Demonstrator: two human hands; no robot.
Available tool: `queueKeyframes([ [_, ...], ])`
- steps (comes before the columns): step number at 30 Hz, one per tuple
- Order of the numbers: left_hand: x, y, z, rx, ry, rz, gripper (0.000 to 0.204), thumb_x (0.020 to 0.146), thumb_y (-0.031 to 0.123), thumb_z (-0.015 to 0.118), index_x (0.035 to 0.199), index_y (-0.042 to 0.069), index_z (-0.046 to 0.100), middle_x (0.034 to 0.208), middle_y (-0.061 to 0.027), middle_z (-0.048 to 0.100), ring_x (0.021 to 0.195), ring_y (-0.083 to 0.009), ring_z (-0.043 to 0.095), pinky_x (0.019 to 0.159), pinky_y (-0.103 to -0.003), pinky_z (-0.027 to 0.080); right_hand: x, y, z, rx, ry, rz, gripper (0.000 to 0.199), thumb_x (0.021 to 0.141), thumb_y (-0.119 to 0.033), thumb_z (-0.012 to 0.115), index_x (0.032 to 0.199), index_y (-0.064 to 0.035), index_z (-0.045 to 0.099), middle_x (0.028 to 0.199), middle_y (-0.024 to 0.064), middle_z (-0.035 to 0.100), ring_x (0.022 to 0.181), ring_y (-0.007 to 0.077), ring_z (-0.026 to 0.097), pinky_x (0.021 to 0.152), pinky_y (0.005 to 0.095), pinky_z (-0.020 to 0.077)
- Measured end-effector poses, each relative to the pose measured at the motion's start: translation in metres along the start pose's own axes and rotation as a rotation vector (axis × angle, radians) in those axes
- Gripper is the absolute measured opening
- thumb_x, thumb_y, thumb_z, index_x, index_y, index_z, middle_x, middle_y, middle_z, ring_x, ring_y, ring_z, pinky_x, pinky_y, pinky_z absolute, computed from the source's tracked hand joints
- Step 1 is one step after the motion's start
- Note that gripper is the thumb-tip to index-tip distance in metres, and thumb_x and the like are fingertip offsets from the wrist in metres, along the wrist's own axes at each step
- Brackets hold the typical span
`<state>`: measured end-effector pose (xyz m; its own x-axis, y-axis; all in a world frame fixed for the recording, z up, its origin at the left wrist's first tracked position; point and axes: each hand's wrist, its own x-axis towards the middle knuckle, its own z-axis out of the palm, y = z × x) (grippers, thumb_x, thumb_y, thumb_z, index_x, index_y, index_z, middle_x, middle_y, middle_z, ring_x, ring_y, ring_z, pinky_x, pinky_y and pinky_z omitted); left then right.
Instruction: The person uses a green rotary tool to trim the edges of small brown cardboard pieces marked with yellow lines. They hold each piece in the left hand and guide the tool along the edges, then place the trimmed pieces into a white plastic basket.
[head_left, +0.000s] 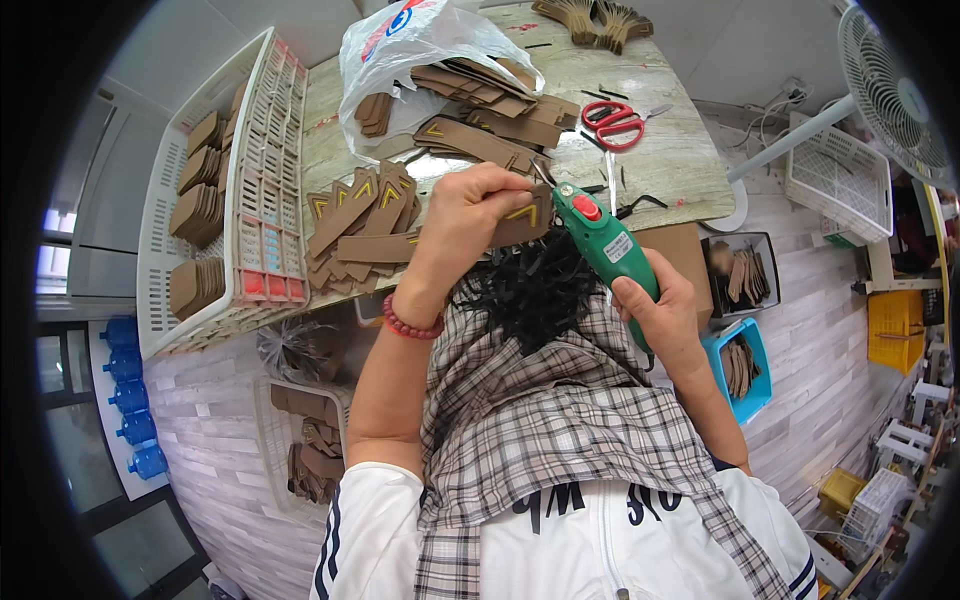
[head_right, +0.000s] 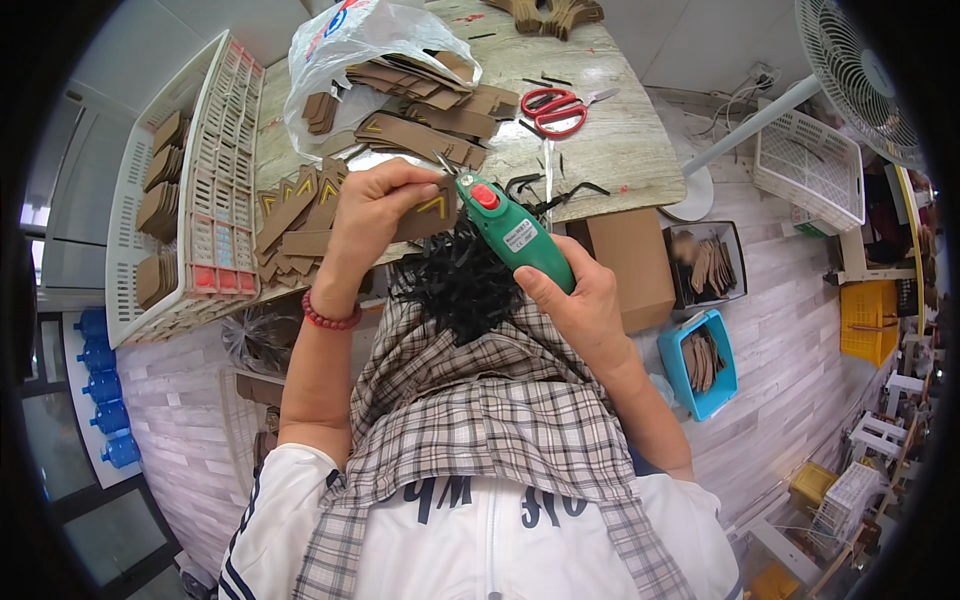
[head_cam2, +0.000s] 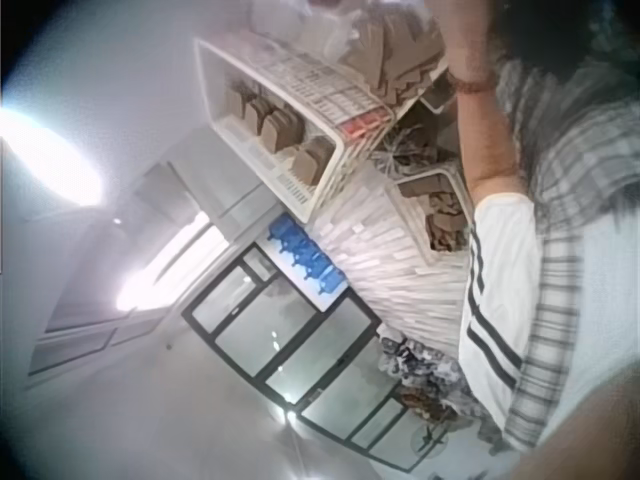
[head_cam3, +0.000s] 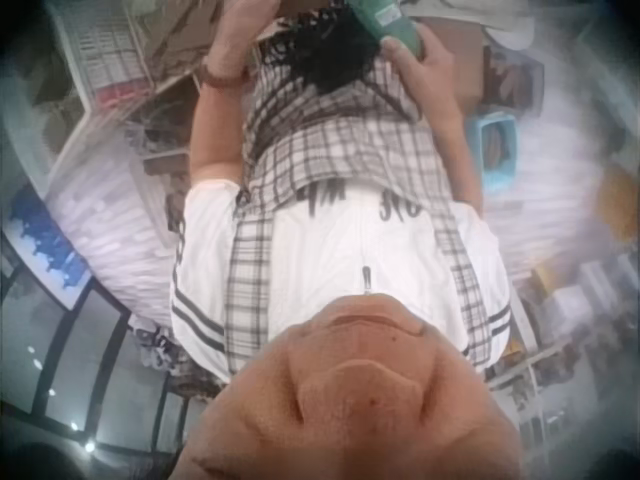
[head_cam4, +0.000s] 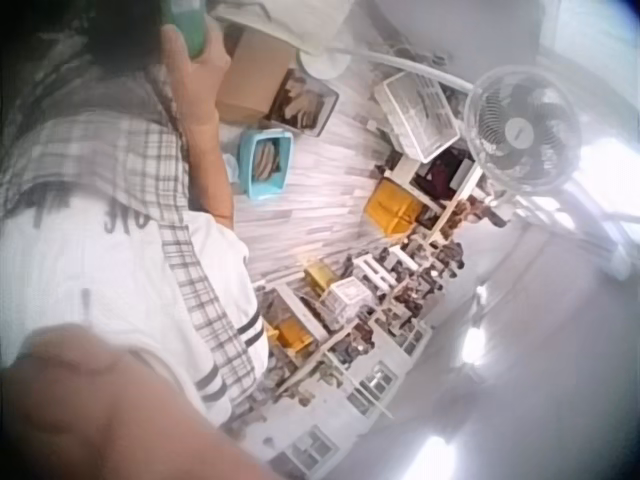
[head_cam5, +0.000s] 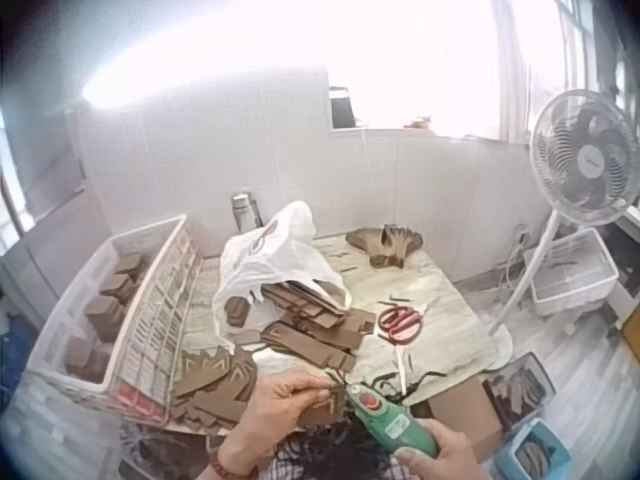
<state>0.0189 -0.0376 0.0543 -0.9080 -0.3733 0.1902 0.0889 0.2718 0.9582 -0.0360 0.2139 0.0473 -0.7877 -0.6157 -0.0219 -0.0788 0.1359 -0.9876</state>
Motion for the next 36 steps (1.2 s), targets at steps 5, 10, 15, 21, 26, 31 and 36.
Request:
queueKeyframes([
  [5, 0.012, -0.028, -0.074, 0.425, 0.353, -0.061, 0.023, 0.081, 0.012, 0.069, 0.100, -0.001, 0.069, 0.091, -0.0079, 0.066, 0.086, -0.0171, 0.060, 0.078, -0.030, 0.047, -0.003, 0.002, -0.001, 0.018, 0.028, 0.048, 0.040, 0.086, -0.027, 0.071, 0.112, 0.0013, 0.060, 0.069, -0.0016, 0.057, 0.060, 0.0032, 0.049, 0.053, 0.0204, 0.0410],
  [10, 0.063, -0.103, -0.067, 1.253, 0.363, -0.113, 0.047, 0.079, 0.039, 0.070, 0.109, 0.003, 0.063, 0.111, -0.0152, 0.057, 0.110, -0.0321, 0.049, 0.093, -0.047, 0.040, -0.001, 0.017, 0.003, -0.020, 0.010, 0.059, 0.039, 0.086, -0.027, 0.070, 0.112, 0.0017, 0.060, 0.068, -0.0011, 0.057, 0.059, 0.0039, 0.049, 0.053, 0.0208, 0.0406],
  [15, 0.108, -0.129, -0.042, 1.312, 0.187, -0.377, 0.061, 0.081, 0.048, 0.066, 0.118, 0.000, 0.058, 0.125, -0.0165, 0.054, 0.129, -0.0350, 0.035, 0.105, -0.058, 0.024, -0.002, 0.013, 0.002, -0.025, 0.029, 0.068, 0.038, 0.087, -0.027, 0.070, 0.110, 0.0013, 0.060, 0.069, -0.0009, 0.057, 0.058, 0.0040, 0.049, 0.052, 0.0212, 0.0409],
  [21, 0.092, -0.140, -0.016, 1.132, 0.339, -0.129, 0.040, 0.076, 0.030, 0.072, 0.105, 0.005, 0.059, 0.113, -0.0185, 0.057, 0.117, -0.0343, 0.044, 0.103, -0.058, 0.026, 0.001, 0.020, 0.003, 0.004, 0.053, 0.121, 0.038, 0.087, -0.027, 0.070, 0.110, 0.0012, 0.061, 0.068, -0.0013, 0.057, 0.058, 0.0035, 0.050, 0.051, 0.0212, 0.0414],
  [26, 0.103, -0.138, -0.021, 1.008, 0.247, -0.239, 0.045, 0.075, 0.030, 0.074, 0.111, 0.006, 0.060, 0.119, -0.0207, 0.053, 0.119, -0.0350, 0.045, 0.100, -0.054, 0.034, -0.002, 0.020, 0.003, -0.008, 0.040, 0.128, 0.038, 0.086, -0.027, 0.071, 0.109, 0.0015, 0.061, 0.069, -0.0009, 0.058, 0.057, 0.0039, 0.050, 0.051, 0.0214, 0.0422],
  [31, 0.103, -0.122, -0.031, 0.942, 0.046, -0.341, 0.056, 0.069, 0.022, 0.080, 0.121, 0.011, 0.061, 0.123, -0.0233, 0.051, 0.117, -0.0395, 0.047, 0.100, -0.046, 0.039, -0.006, 0.021, 0.002, 0.006, 0.059, 0.105, 0.038, 0.086, -0.028, 0.071, 0.109, 0.0016, 0.061, 0.070, -0.0005, 0.059, 0.057, 0.0041, 0.050, 0.052, 0.0213, 0.0426],
  [36, 0.087, -0.128, -0.025, 0.828, -0.097, -0.099, 0.063, 0.064, 0.004, 0.073, 0.126, 0.008, 0.057, 0.123, -0.0201, 0.053, 0.116, -0.0396, 0.048, 0.100, -0.041, 0.041, -0.004, 0.021, 0.001, 0.009, 0.053, 0.101, 0.038, 0.086, -0.029, 0.070, 0.108, 0.0013, 0.061, 0.070, -0.0003, 0.060, 0.057, 0.0040, 0.051, 0.051, 0.0210, 0.0424],
])
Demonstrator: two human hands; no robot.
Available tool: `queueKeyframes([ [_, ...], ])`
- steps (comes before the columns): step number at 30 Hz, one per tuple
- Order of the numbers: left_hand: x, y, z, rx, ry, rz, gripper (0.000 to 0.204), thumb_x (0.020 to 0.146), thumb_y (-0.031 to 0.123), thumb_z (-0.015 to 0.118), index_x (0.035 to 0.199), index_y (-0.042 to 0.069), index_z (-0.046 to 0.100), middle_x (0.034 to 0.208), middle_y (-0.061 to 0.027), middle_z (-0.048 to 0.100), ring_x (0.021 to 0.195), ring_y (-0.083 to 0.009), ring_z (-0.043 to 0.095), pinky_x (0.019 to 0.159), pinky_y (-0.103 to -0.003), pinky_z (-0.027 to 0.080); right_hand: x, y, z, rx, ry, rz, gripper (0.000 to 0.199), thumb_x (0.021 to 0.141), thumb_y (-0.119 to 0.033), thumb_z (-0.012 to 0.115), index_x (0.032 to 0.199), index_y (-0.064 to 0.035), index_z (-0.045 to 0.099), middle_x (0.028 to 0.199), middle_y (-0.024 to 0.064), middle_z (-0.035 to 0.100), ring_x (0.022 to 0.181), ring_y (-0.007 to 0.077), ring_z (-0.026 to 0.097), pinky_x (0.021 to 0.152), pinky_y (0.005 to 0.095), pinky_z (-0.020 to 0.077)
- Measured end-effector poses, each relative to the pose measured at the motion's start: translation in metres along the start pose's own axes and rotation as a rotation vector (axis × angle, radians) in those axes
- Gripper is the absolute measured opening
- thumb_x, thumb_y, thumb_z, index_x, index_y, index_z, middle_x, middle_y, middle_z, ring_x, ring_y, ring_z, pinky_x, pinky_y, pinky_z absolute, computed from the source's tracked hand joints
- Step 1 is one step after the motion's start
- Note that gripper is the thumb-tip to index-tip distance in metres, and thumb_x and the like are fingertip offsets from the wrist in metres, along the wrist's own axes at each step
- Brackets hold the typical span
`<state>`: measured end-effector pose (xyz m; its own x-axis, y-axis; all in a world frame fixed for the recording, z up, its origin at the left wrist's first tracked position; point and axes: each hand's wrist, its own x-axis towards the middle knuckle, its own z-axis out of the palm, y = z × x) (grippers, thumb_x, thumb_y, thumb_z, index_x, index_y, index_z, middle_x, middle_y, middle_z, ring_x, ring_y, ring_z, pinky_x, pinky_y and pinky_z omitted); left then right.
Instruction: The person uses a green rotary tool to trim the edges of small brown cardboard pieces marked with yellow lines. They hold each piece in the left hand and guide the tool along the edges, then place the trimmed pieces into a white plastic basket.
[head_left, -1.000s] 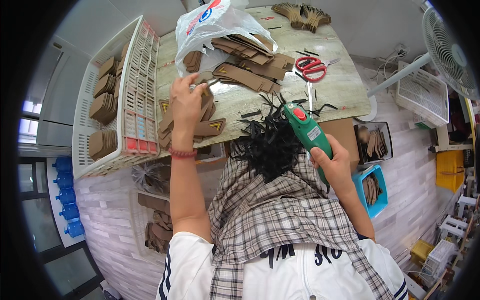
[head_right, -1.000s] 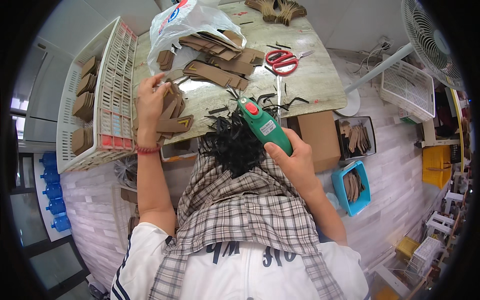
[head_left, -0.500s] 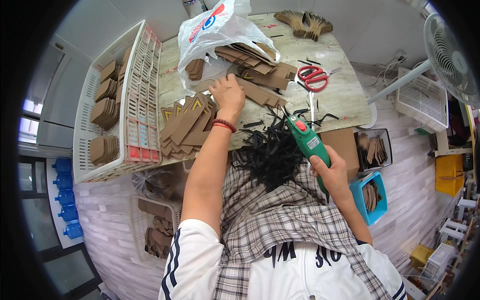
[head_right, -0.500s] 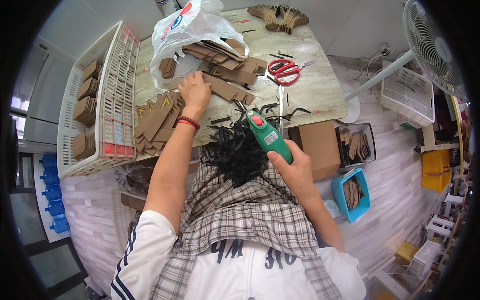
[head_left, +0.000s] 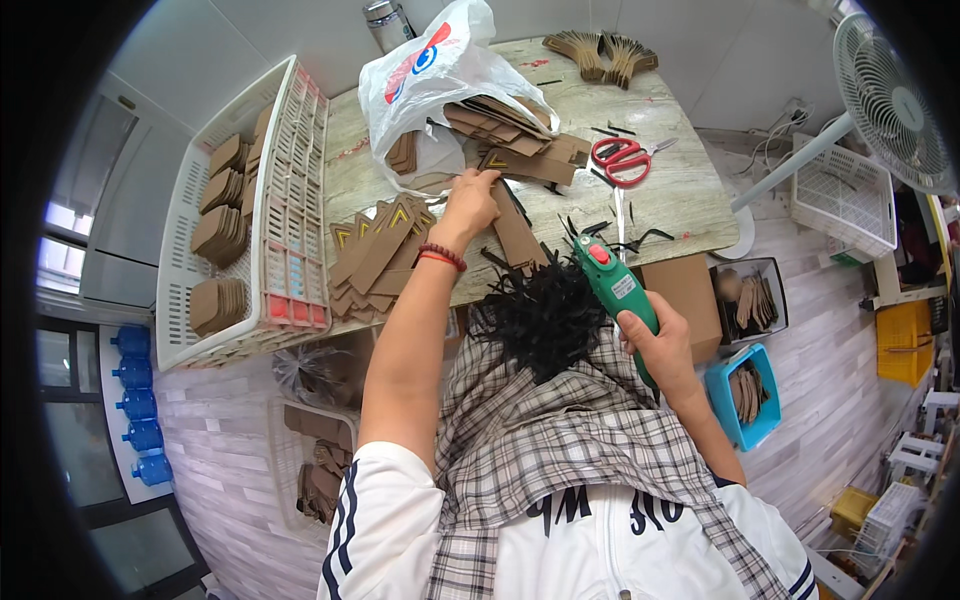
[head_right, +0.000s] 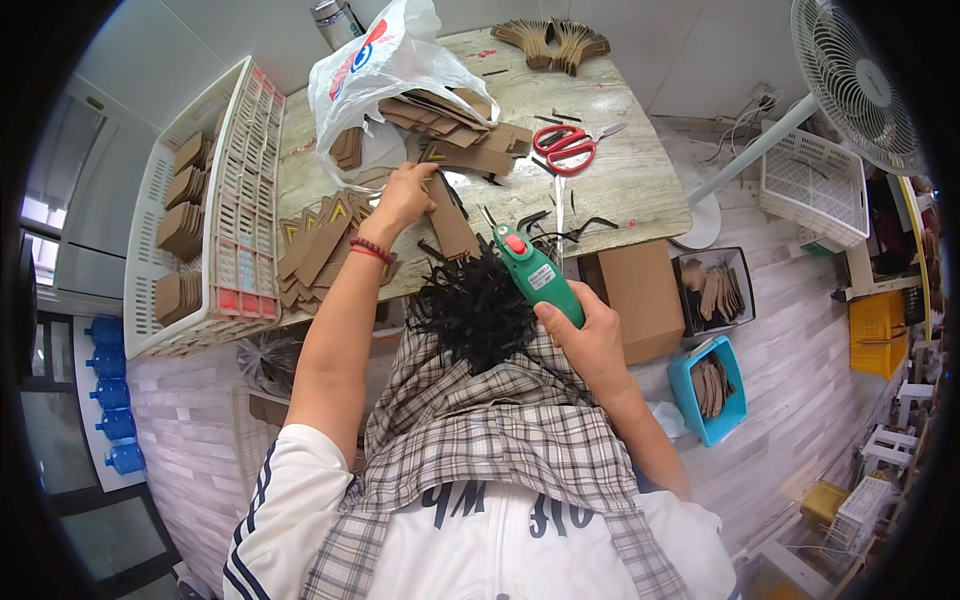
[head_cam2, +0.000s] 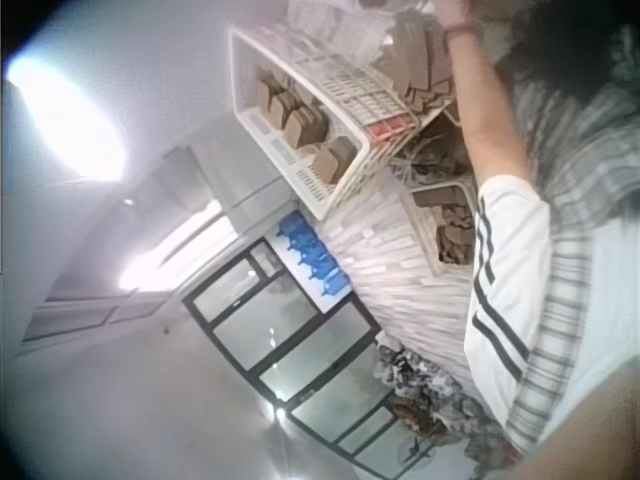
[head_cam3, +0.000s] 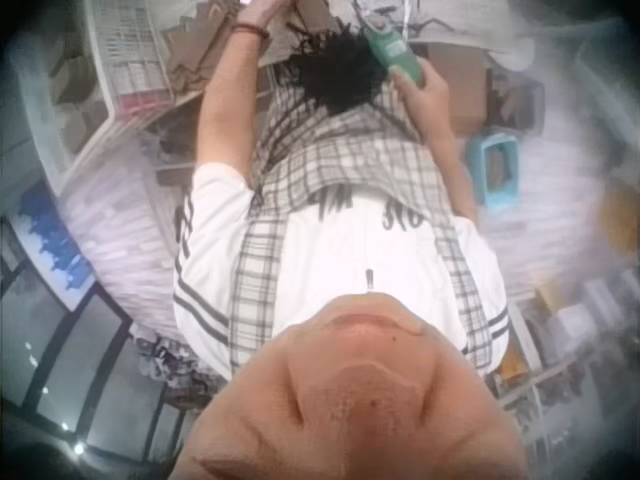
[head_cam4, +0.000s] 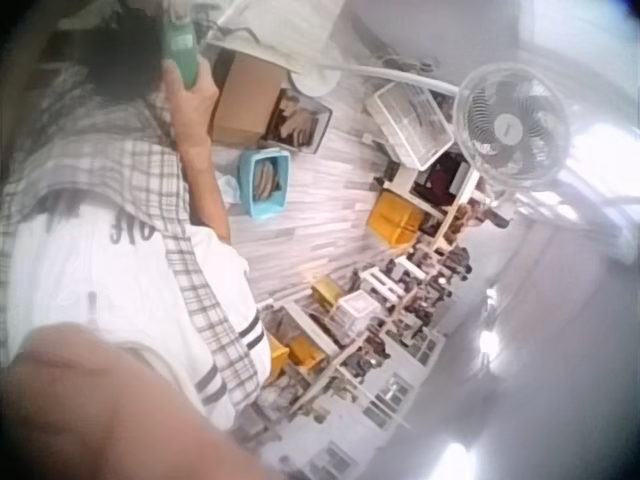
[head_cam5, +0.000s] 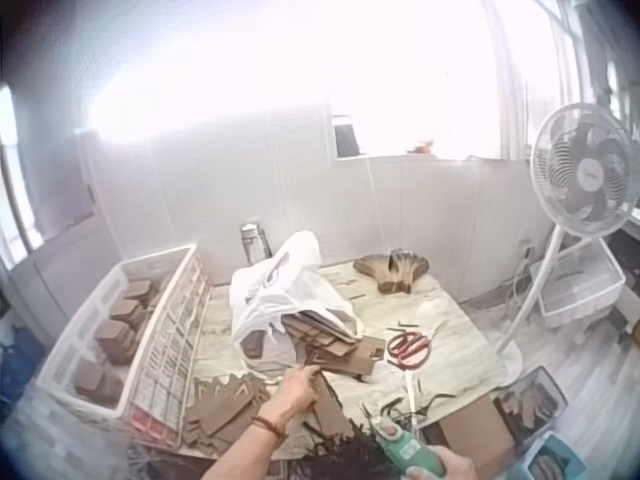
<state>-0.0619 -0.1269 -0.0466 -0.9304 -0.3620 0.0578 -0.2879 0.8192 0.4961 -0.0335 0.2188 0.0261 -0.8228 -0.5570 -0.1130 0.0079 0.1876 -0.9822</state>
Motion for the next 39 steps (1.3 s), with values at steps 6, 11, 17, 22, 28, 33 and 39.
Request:
queueKeyframes([
  [6, -0.022, 0.016, 0.016, -0.183, 0.203, 0.133, 0.069, 0.063, 0.005, 0.078, 0.127, 0.004, 0.053, 0.131, -0.0173, 0.050, 0.124, -0.0340, 0.045, 0.103, -0.037, 0.039, -0.001, 0.001, 0.001, 0.009, 0.005, 0.007, 0.037, 0.087, -0.028, 0.070, 0.108, 0.0013, 0.061, 0.070, -0.0003, 0.060, 0.057, 0.0039, 0.051, 0.051, 0.0210, 0.0423],
  [11, -0.035, 0.038, 0.027, -0.141, 0.358, -0.308, 0.049, 0.069, 0.024, 0.077, 0.108, 0.001, 0.057, 0.110, -0.0165, 0.056, 0.105, -0.0336, 0.053, 0.089, -0.041, 0.044, -0.002, 0.004, -0.001, 0.016, 0.013, 0.012, 0.037, 0.087, -0.027, 0.070, 0.108, 0.0013, 0.061, 0.070, -0.0004, 0.060, 0.057, 0.0039, 0.050, 0.051, 0.0209, 0.0421],
  [17, -0.016, 0.040, 0.034, -0.191, 0.297, -0.502, 0.038, 0.064, 0.024, 0.082, 0.092, 0.009, 0.062, 0.103, -0.0111, 0.061, 0.103, -0.0299, 0.056, 0.089, -0.044, 0.042, -0.003, 0.003, 0.000, 0.003, 0.010, 0.037, 0.035, 0.087, -0.025, 0.070, 0.108, 0.0013, 0.061, 0.071, -0.0009, 0.060, 0.056, 0.0036, 0.050, 0.051, 0.0209, 0.0418],
  [22, -0.012, 0.042, 0.040, -0.177, 0.304, -0.528, 0.029, 0.065, 0.021, 0.081, 0.085, 0.010, 0.063, 0.100, -0.0081, 0.063, 0.094, -0.0276, 0.059, 0.086, -0.044, 0.042, -0.002, 0.004, 0.000, 0.020, 0.018, 0.043, 0.034, 0.087, -0.025, 0.070, 0.108, 0.0011, 0.061, 0.071, -0.0010, 0.060, 0.056, 0.0036, 0.049, 0.051, 0.0208, 0.0415],
  [28, -0.041, 0.051, 0.029, -0.942, 0.507, -0.286, 0.014, 0.079, 0.001, 0.067, 0.091, 0.002, 0.059, 0.082, -0.0037, 0.060, 0.071, -0.0152, 0.057, 0.067, -0.029, 0.048, -0.001, 0.003, 0.000, 0.007, 0.028, 0.042, 0.035, 0.087, -0.025, 0.070, 0.107, 0.0011, 0.061, 0.069, -0.0014, 0.058, 0.056, 0.0038, 0.049, 0.050, 0.0214, 0.0411],
  [33, -0.066, 0.095, -0.013, -1.696, 0.442, -0.206, 0.014, 0.089, -0.001, 0.058, 0.103, 0.001, 0.056, 0.088, -0.0035, 0.062, 0.076, -0.0098, 0.059, 0.067, -0.024, 0.049, 0.003, 0.002, 0.006, -0.045, 0.047, -0.013, 0.036, 0.087, -0.028, 0.070, 0.106, 0.0009, 0.062, 0.067, -0.0011, 0.057, 0.056, 0.0041, 0.049, 0.050, 0.0224, 0.0412],
  [39, -0.080, 0.118, -0.017, -1.958, 0.462, -0.212, 0.010, 0.088, 0.004, 0.065, 0.094, 0.006, 0.058, 0.089, -0.0051, 0.067, 0.076, -0.0133, 0.064, 0.069, -0.027, 0.052, 0.003, -0.005, 0.010, -0.030, 0.050, -0.032, 0.038, 0.087, -0.031, 0.070, 0.106, 0.0009, 0.062, 0.067, -0.0006, 0.057, 0.056, 0.0048, 0.049, 0.050, 0.0223, 0.0410],
])
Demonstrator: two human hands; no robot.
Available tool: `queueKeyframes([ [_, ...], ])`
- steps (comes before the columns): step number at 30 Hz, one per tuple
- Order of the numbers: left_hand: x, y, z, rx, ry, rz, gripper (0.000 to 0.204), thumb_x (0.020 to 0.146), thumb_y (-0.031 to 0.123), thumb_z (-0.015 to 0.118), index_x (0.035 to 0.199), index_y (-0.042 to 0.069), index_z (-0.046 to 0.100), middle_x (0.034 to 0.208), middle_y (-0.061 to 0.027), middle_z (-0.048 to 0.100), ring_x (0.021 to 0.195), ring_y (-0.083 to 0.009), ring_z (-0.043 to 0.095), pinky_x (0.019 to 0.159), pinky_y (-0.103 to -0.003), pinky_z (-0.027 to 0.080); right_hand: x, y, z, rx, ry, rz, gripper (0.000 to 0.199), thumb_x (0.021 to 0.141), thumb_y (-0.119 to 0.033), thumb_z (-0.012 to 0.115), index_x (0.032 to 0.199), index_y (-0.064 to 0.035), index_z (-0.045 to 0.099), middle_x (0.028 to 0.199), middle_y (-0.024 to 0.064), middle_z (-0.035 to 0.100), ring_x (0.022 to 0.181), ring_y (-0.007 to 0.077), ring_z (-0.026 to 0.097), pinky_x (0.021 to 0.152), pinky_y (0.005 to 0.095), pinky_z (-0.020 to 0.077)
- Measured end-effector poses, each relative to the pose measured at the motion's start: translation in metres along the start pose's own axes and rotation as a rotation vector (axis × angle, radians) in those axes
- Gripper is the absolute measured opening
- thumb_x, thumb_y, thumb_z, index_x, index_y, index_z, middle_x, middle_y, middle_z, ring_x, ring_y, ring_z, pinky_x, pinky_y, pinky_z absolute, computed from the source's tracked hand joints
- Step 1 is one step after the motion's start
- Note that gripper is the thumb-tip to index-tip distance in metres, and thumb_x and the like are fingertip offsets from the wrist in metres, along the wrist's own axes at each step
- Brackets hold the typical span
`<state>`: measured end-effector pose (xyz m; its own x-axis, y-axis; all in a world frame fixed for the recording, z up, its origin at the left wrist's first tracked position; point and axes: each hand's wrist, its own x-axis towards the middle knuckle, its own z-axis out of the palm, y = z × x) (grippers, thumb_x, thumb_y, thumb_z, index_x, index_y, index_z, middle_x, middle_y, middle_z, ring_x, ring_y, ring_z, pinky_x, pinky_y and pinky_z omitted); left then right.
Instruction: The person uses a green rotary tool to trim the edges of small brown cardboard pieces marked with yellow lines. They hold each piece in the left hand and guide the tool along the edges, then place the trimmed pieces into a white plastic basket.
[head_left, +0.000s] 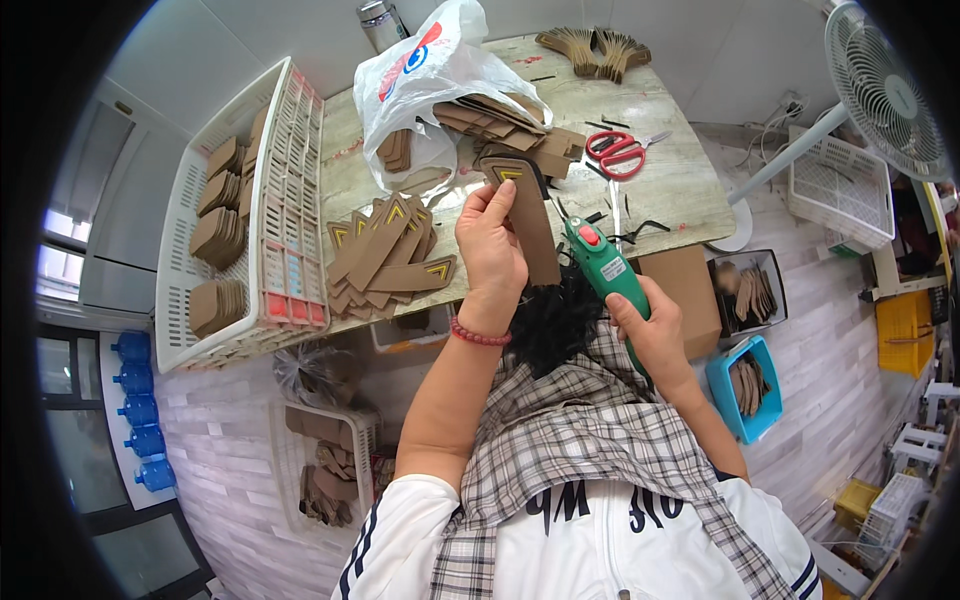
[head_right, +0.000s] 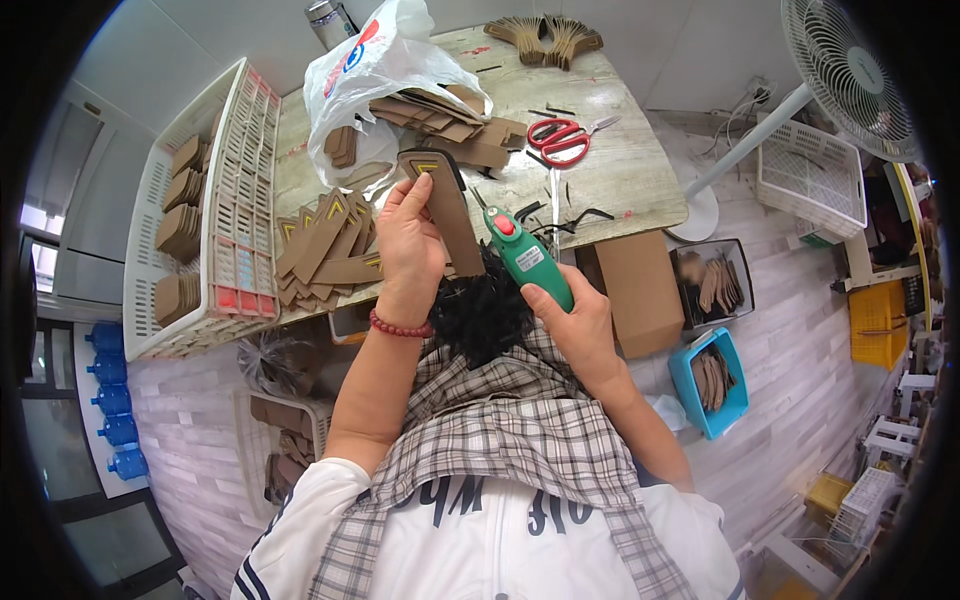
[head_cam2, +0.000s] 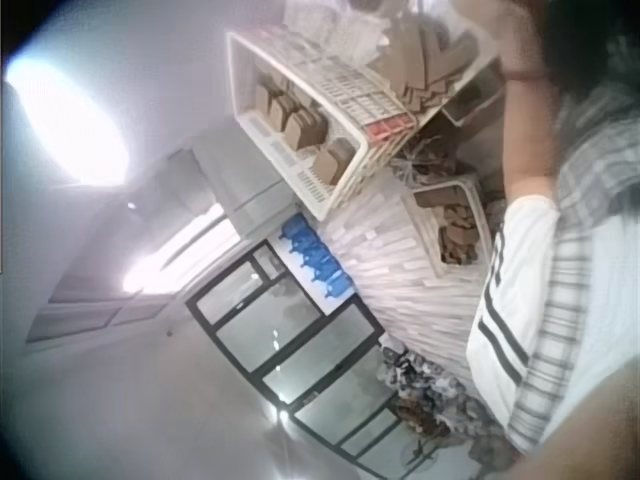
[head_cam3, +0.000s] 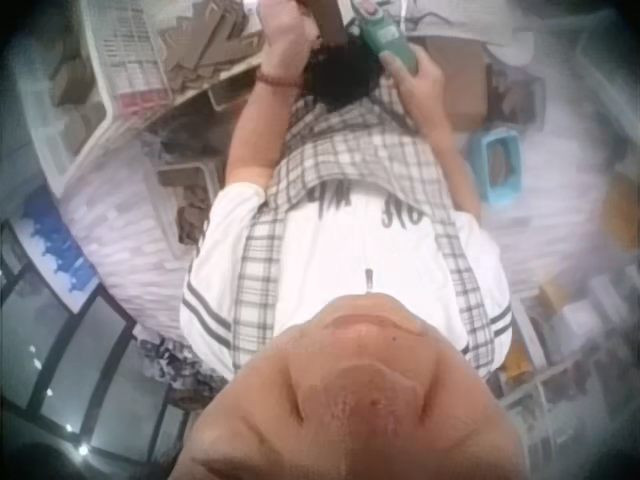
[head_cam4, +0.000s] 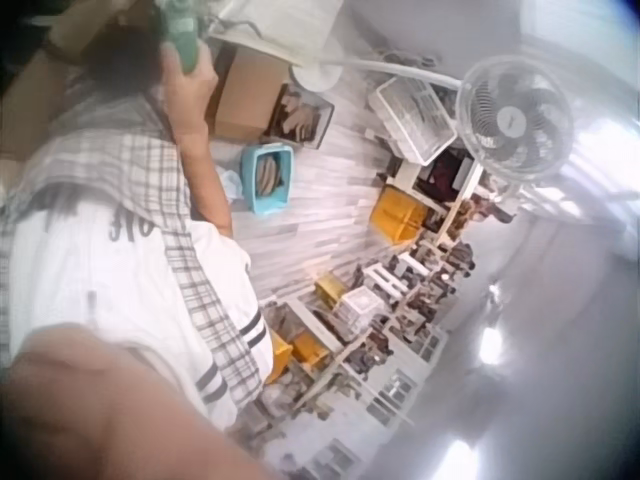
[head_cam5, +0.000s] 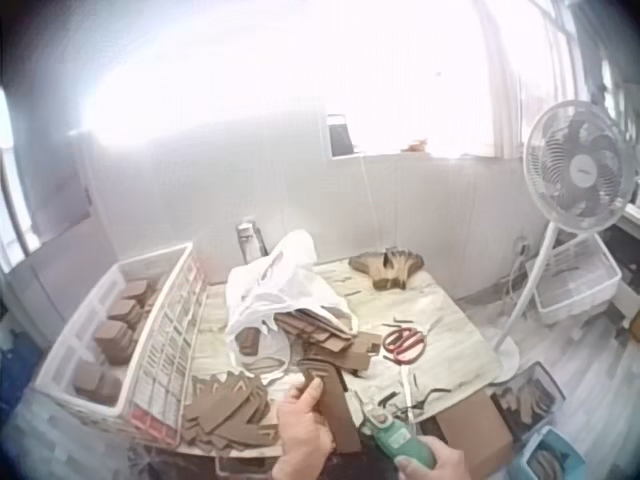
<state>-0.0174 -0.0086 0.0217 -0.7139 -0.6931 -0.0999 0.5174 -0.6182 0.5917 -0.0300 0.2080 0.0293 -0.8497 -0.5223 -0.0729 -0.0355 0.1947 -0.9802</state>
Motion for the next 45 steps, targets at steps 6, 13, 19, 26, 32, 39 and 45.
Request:
queueKeyframes([
  [6, -0.006, -0.015, 0.006, 0.064, 0.076, 0.029, 0.010, 0.086, 0.004, 0.068, 0.090, 0.007, 0.059, 0.083, -0.0018, 0.066, 0.068, -0.0079, 0.060, 0.060, -0.020, 0.046, -0.002, -0.003, -0.003, 0.015, 0.003, -0.005, 0.038, 0.087, -0.032, 0.070, 0.105, 0.0007, 0.062, 0.066, -0.0012, 0.056, 0.056, 0.0048, 0.049, 0.050, 0.0222, 0.0413],
  [13, -0.013, -0.022, 0.007, 0.097, 0.068, -0.030, 0.010, 0.086, 0.005, 0.068, 0.088, 0.007, 0.059, 0.081, -0.0018, 0.066, 0.065, -0.0079, 0.059, 0.058, -0.021, 0.046, -0.002, -0.004, -0.006, 0.037, 0.008, -0.001, 0.036, 0.087, -0.031, 0.070, 0.105, -0.0002, 0.062, 0.068, -0.0017, 0.056, 0.055, 0.0041, 0.049, 0.050, 0.0212, 0.0412],
  [19, -0.018, -0.023, 0.004, 0.138, 0.057, -0.072, 0.008, 0.086, 0.007, 0.068, 0.087, 0.006, 0.060, 0.079, -0.0015, 0.066, 0.064, -0.0075, 0.059, 0.058, -0.021, 0.046, 0.000, -0.006, -0.006, 0.044, 0.003, -0.003, 0.034, 0.088, -0.029, 0.069, 0.103, -0.0003, 0.061, 0.070, -0.0013, 0.057, 0.055, 0.0039, 0.049, 0.050, 0.0203, 0.0411],
  [26, -0.024, -0.025, -0.001, 0.159, 0.001, -0.108, 0.007, 0.085, 0.006, 0.069, 0.087, 0.005, 0.062, 0.079, -0.0012, 0.066, 0.064, -0.0071, 0.057, 0.059, -0.021, 0.045, 0.000, -0.008, -0.008, 0.087, 0.007, 0.004, 0.032, 0.088, -0.028, 0.069, 0.103, -0.0001, 0.061, 0.070, -0.0015, 0.057, 0.056, 0.0038, 0.049, 0.050, 0.0200, 0.0411],
  [32, -0.026, -0.016, -0.005, 0.299, -0.022, -0.074, 0.006, 0.084, 0.002, 0.068, 0.088, 0.002, 0.065, 0.081, -0.0022, 0.067, 0.066, -0.0072, 0.059, 0.060, -0.020, 0.046, 0.000, -0.009, -0.011, 0.073, -0.015, 0.004, 0.033, 0.088, -0.028, 0.069, 0.104, 0.0001, 0.061, 0.070, -0.0014, 0.057, 0.056, 0.0038, 0.049, 0.051, 0.0200, 0.0413],
  [39, -0.019, -0.004, -0.003, 0.436, -0.054, 0.123, 0.015, 0.086, 0.002, 0.066, 0.099, -0.005, 0.068, 0.087, -0.0043, 0.068, 0.073, -0.0071, 0.060, 0.068, -0.020, 0.049, -0.002, -0.008, -0.012, 0.043, -0.039, -0.015, 0.037, 0.087, -0.031, 0.070, 0.106, 0.0005, 0.061, 0.069, -0.0016, 0.056, 0.057, 0.0033, 0.049, 0.051, 0.0200, 0.0410],
  [45, -0.016, 0.003, -0.005, 0.556, -0.084, 0.173, 0.015, 0.088, 0.003, 0.064, 0.100, -0.005, 0.069, 0.087, -0.0028, 0.067, 0.075, -0.0062, 0.058, 0.070, -0.020, 0.048, -0.003, -0.012, -0.009, 0.049, -0.055, -0.036, 0.038, 0.088, -0.030, 0.069, 0.108, 0.0012, 0.061, 0.070, -0.0016, 0.056, 0.057, 0.0033, 0.049, 0.052, 0.0199, 0.0414],
])
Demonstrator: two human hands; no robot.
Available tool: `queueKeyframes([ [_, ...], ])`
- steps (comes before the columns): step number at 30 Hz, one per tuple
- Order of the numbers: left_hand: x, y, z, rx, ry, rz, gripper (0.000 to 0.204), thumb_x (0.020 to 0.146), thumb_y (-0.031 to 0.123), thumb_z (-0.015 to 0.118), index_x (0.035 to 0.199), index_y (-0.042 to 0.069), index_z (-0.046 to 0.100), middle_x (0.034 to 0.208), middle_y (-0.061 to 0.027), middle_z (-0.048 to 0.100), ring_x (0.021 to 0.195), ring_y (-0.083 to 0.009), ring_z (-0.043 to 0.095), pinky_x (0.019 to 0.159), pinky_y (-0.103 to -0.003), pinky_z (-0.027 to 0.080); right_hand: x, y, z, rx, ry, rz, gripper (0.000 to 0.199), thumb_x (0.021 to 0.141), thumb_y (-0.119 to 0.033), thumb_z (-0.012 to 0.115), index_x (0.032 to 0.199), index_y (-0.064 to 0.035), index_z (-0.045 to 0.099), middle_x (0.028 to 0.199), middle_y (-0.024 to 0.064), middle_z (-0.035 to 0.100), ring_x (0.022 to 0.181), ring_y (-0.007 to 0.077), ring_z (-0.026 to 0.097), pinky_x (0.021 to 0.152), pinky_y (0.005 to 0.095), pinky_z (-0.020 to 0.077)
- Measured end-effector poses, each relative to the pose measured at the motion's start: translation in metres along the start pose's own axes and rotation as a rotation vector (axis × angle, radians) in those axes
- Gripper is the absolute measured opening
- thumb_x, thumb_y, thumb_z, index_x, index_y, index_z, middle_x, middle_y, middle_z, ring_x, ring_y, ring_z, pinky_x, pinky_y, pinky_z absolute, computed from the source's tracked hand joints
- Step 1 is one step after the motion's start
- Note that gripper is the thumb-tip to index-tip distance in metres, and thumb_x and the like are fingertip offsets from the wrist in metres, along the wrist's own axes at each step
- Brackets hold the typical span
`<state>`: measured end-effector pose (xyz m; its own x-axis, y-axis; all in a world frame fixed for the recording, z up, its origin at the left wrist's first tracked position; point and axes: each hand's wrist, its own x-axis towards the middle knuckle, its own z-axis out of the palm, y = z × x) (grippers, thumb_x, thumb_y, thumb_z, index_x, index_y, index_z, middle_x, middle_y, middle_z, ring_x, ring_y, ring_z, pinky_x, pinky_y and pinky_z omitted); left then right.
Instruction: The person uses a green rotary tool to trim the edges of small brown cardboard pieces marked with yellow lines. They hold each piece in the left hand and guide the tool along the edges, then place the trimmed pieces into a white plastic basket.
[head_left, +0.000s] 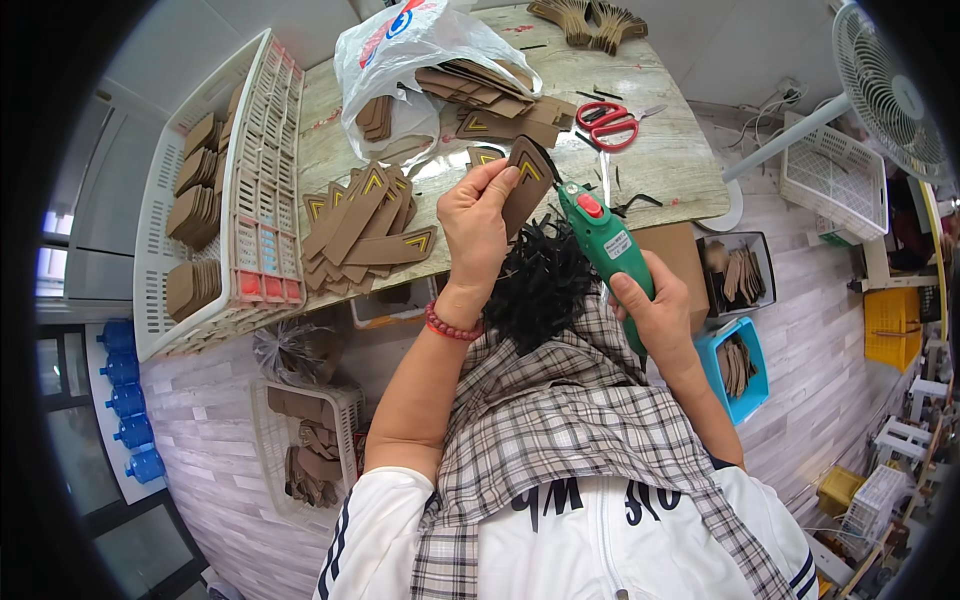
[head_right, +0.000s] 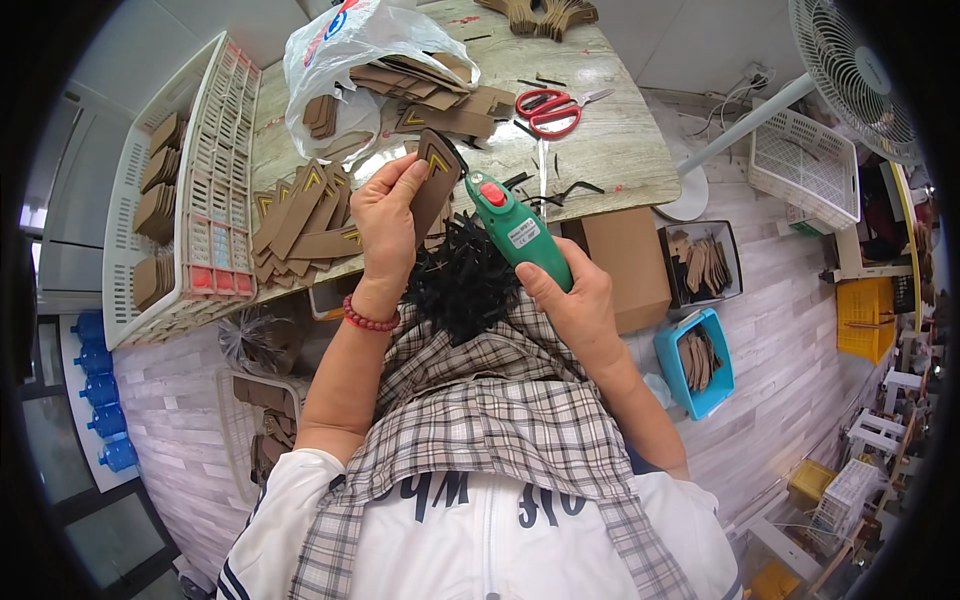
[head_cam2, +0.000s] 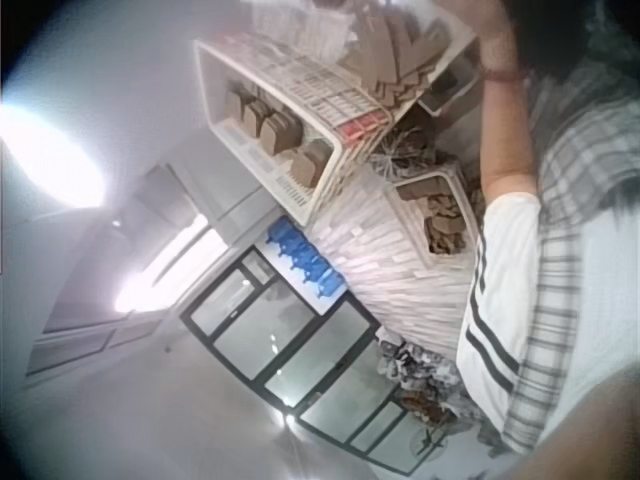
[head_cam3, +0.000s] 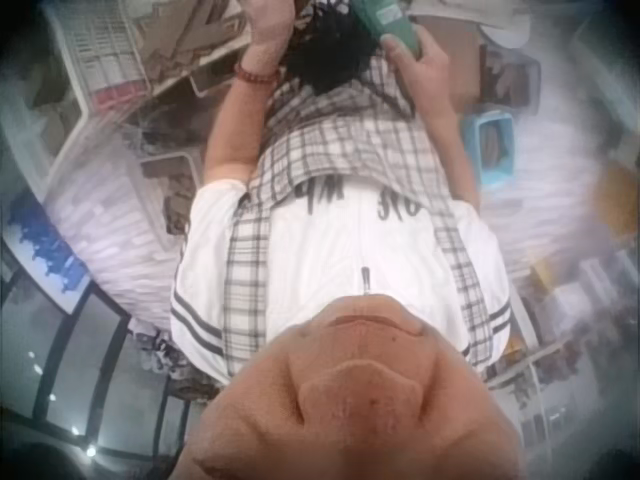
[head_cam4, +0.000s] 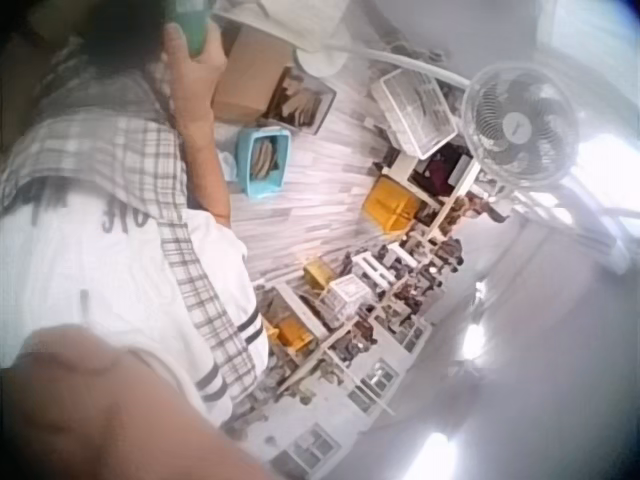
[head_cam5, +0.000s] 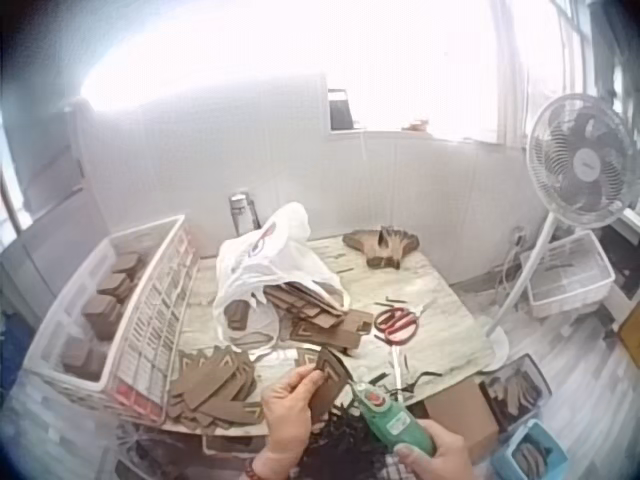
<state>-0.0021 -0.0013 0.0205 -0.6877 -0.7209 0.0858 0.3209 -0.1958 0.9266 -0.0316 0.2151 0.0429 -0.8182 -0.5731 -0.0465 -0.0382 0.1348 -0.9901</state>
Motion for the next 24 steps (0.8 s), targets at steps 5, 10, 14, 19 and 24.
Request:
queueKeyframes([
  [5, -0.004, 0.003, -0.001, 0.127, -0.051, 0.055, 0.015, 0.088, 0.003, 0.063, 0.099, -0.004, 0.070, 0.086, -0.0019, 0.066, 0.075, -0.0060, 0.056, 0.068, -0.020, 0.046, 0.000, -0.001, -0.001, 0.025, -0.008, 0.000, 0.039, 0.088, -0.030, 0.069, 0.110, 0.0017, 0.060, 0.070, -0.0013, 0.057, 0.058, 0.0034, 0.049, 0.052, 0.0197, 0.0419],
  [10, -0.008, 0.005, -0.002, 0.207, -0.120, 0.085, 0.015, 0.088, 0.003, 0.063, 0.098, -0.005, 0.069, 0.084, -0.0017, 0.065, 0.075, -0.0066, 0.056, 0.069, -0.021, 0.045, 0.001, 0.000, -0.003, 0.039, -0.005, -0.006, 0.039, 0.088, -0.029, 0.069, 0.109, 0.0018, 0.060, 0.070, -0.0014, 0.056, 0.058, 0.0034, 0.049, 0.052, 0.0197, 0.0418],
  [14, -0.007, 0.005, -0.006, 0.253, -0.188, 0.114, 0.015, 0.087, 0.003, 0.063, 0.098, -0.006, 0.069, 0.081, -0.0017, 0.063, 0.073, -0.0070, 0.055, 0.067, -0.021, 0.044, 0.001, -0.002, -0.004, 0.024, -0.002, 0.001, 0.038, 0.088, -0.029, 0.070, 0.109, 0.0019, 0.060, 0.070, -0.0015, 0.056, 0.058, 0.0034, 0.049, 0.052, 0.0198, 0.0419],
  [19, -0.004, 0.009, -0.012, 0.342, -0.271, 0.134, 0.015, 0.087, 0.004, 0.066, 0.098, -0.004, 0.070, 0.083, 0.0008, 0.065, 0.077, -0.0053, 0.056, 0.070, -0.019, 0.044, 0.001, -0.004, -0.005, 0.051, -0.008, 0.015, 0.040, 0.087, -0.029, 0.070, 0.110, 0.0017, 0.060, 0.071, -0.0012, 0.056, 0.058, 0.0034, 0.049, 0.052, 0.0199, 0.0422],
  [24, 0.008, 0.022, -0.020, 0.494, -0.402, 0.096, 0.013, 0.086, 0.005, 0.065, 0.096, -0.004, 0.069, 0.081, 0.0015, 0.063, 0.076, -0.0046, 0.055, 0.069, -0.019, 0.044, 0.000, 0.000, -0.011, 0.040, -0.018, 0.009, 0.041, 0.086, -0.029, 0.071, 0.111, 0.0017, 0.060, 0.072, -0.0009, 0.057, 0.059, 0.0034, 0.050, 0.053, 0.0198, 0.0424],
])
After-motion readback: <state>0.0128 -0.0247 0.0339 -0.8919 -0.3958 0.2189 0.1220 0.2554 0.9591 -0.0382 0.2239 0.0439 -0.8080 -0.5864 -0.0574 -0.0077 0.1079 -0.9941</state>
